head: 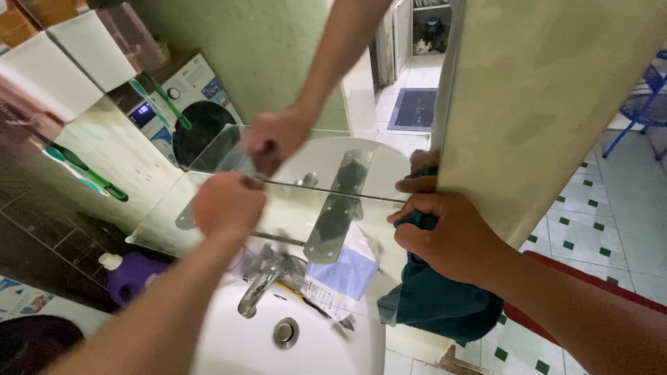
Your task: Cleaning a glass bathroom shelf using a cleaning agent and a cloth.
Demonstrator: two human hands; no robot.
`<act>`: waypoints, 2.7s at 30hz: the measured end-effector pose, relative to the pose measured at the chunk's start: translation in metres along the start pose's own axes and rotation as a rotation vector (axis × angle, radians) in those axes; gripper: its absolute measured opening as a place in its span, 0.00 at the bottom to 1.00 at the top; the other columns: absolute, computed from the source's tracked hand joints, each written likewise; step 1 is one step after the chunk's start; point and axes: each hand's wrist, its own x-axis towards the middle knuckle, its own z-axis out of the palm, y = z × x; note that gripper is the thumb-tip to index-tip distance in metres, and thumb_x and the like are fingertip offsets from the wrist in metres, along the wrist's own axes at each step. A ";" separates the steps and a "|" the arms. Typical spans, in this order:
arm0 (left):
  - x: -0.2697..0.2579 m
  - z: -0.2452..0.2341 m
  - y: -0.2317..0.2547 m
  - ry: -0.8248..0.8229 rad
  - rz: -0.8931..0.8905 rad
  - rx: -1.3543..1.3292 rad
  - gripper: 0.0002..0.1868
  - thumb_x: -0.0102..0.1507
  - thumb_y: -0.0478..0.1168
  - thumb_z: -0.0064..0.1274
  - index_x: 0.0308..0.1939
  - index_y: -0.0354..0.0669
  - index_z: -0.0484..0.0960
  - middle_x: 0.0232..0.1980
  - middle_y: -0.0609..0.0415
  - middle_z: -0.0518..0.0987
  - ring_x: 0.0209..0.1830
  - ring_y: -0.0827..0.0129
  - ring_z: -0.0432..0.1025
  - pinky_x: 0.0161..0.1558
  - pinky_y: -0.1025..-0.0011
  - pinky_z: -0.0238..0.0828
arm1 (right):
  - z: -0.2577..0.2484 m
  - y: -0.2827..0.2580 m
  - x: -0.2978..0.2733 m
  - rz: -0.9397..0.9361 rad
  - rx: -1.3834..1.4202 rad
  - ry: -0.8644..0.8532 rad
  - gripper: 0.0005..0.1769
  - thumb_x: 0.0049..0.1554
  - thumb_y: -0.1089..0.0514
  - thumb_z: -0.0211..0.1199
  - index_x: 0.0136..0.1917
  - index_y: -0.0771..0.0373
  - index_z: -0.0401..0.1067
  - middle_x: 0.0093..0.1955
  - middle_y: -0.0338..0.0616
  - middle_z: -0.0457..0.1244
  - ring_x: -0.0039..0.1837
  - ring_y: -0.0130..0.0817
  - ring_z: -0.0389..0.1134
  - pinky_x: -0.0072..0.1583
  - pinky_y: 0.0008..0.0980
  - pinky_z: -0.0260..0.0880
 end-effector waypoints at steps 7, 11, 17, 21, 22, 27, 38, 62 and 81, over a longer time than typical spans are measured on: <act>-0.130 0.011 0.092 -0.085 0.294 -0.377 0.05 0.54 0.43 0.59 0.32 0.49 0.84 0.37 0.50 0.82 0.41 0.49 0.77 0.43 0.50 0.74 | -0.001 -0.012 -0.003 0.129 -0.009 -0.002 0.13 0.47 0.52 0.68 0.43 0.60 0.81 0.66 0.35 0.69 0.53 0.34 0.73 0.56 0.32 0.72; -0.136 -0.025 0.069 -0.124 0.575 -0.386 0.07 0.58 0.43 0.58 0.27 0.49 0.85 0.36 0.51 0.80 0.36 0.53 0.77 0.38 0.53 0.74 | 0.001 -0.014 -0.001 0.264 -0.053 -0.058 0.12 0.50 0.54 0.68 0.46 0.60 0.83 0.62 0.47 0.69 0.53 0.39 0.73 0.56 0.35 0.72; -0.057 -0.024 -0.062 0.005 0.392 -0.168 0.08 0.58 0.46 0.56 0.33 0.51 0.88 0.40 0.50 0.83 0.39 0.50 0.78 0.42 0.54 0.76 | 0.004 0.009 0.000 -0.095 -0.041 0.050 0.12 0.45 0.57 0.67 0.43 0.59 0.84 0.67 0.40 0.68 0.69 0.32 0.66 0.69 0.31 0.61; -0.012 -0.063 -0.148 -0.031 0.024 0.118 0.14 0.61 0.54 0.60 0.45 0.57 0.90 0.46 0.50 0.85 0.43 0.51 0.81 0.48 0.55 0.78 | 0.003 0.001 0.000 -0.019 -0.071 0.018 0.12 0.45 0.56 0.67 0.42 0.58 0.84 0.69 0.38 0.66 0.71 0.31 0.65 0.69 0.32 0.61; -0.006 -0.069 -0.157 -0.034 0.018 0.119 0.14 0.61 0.54 0.60 0.45 0.57 0.90 0.46 0.50 0.85 0.43 0.51 0.81 0.48 0.55 0.78 | 0.004 -0.007 0.000 -0.019 -0.071 0.011 0.12 0.45 0.56 0.67 0.42 0.58 0.84 0.69 0.38 0.66 0.71 0.31 0.65 0.69 0.32 0.61; 0.025 -0.074 -0.206 -0.104 -0.141 0.223 0.17 0.60 0.59 0.62 0.46 0.58 0.91 0.44 0.50 0.88 0.43 0.53 0.82 0.46 0.55 0.80 | 0.002 -0.006 -0.001 0.008 -0.120 0.004 0.12 0.46 0.54 0.66 0.43 0.57 0.84 0.70 0.34 0.66 0.70 0.30 0.66 0.69 0.31 0.62; 0.011 -0.048 -0.130 -0.046 -0.013 0.143 0.15 0.60 0.57 0.62 0.42 0.55 0.92 0.42 0.49 0.87 0.41 0.51 0.81 0.47 0.55 0.78 | 0.000 -0.015 -0.002 0.167 -0.102 -0.021 0.11 0.48 0.52 0.68 0.44 0.55 0.84 0.72 0.29 0.63 0.70 0.29 0.64 0.69 0.32 0.62; 0.057 -0.041 -0.137 -0.076 -0.017 0.191 0.16 0.62 0.55 0.60 0.47 0.55 0.90 0.48 0.49 0.86 0.46 0.51 0.80 0.49 0.54 0.78 | 0.003 -0.002 0.001 0.081 -0.038 0.006 0.13 0.44 0.56 0.67 0.44 0.55 0.84 0.71 0.33 0.65 0.72 0.28 0.63 0.70 0.31 0.59; 0.061 0.009 -0.058 0.012 0.050 0.070 0.15 0.56 0.49 0.61 0.38 0.42 0.89 0.41 0.40 0.84 0.43 0.44 0.79 0.49 0.51 0.77 | 0.003 0.000 0.001 0.020 0.024 0.039 0.11 0.43 0.58 0.67 0.42 0.60 0.82 0.70 0.37 0.66 0.72 0.29 0.64 0.69 0.32 0.61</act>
